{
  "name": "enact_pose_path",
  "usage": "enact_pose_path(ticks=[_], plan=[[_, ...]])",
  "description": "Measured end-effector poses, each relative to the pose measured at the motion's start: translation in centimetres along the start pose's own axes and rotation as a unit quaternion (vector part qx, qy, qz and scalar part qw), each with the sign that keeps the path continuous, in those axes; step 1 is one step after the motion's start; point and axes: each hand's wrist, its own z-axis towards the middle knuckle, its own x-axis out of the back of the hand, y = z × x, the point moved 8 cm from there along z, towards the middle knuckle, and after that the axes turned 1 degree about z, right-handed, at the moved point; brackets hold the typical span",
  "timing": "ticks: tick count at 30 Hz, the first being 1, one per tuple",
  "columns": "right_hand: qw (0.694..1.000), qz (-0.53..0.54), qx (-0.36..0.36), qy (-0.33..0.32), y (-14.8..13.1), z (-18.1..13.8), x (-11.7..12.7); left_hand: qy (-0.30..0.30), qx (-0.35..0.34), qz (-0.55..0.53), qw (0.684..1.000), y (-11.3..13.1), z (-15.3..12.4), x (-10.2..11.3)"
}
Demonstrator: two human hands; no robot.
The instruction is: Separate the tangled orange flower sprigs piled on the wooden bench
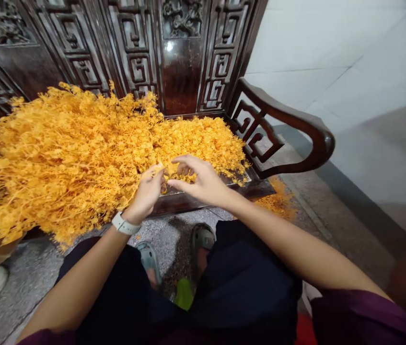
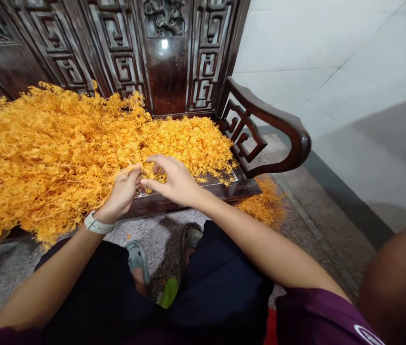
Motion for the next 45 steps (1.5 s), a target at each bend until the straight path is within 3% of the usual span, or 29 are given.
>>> enact_pose_path(ticks=[4,9,11,14,16,20,25,31,35,41,45], plan=[[0.998,-0.025,0.058,0.007,-0.5,0.5,-0.1,-0.038,0.009,-0.047,0.998,0.2,-0.8,-1.4],[0.991,0.097,-0.058,0.065,2.5,1.2,1.3,-0.113,0.048,-0.053,0.991,0.8,-1.4,-2.4],[0.988,0.127,-0.074,0.054,2.9,1.2,1.4,-0.129,0.066,-0.066,0.987,0.7,-1.6,-2.5],[0.984,0.165,-0.061,-0.017,2.0,0.7,0.6,-0.097,0.087,-0.106,0.986,0.3,-1.5,-2.0],[0.984,0.169,-0.044,-0.027,1.1,0.4,0.5,-0.066,0.095,-0.120,0.986,0.2,-1.2,-1.6],[0.996,0.058,0.051,0.032,-1.3,-0.1,1.2,-0.076,0.112,-0.138,0.981,0.0,-1.0,-1.5],[0.982,-0.023,0.188,0.003,-4.0,-0.8,-0.1,-0.096,0.136,-0.167,0.972,-0.2,-1.4,-1.6],[0.972,-0.119,0.189,-0.072,-4.6,-1.6,-2.7,-0.027,0.137,-0.128,0.982,-1.1,-1.4,-0.5],[0.963,-0.182,0.173,-0.097,-3.9,-1.4,-3.7,-0.035,0.148,-0.138,0.979,-1.2,-1.6,-0.7],[0.994,-0.051,0.096,0.012,-2.4,-0.2,-0.8,-0.104,0.204,-0.160,0.960,-0.9,-2.2,-1.1],[0.992,0.066,0.034,0.097,-1.3,0.1,2.0,-0.132,0.220,-0.148,0.955,-1.0,-1.9,-0.6]])
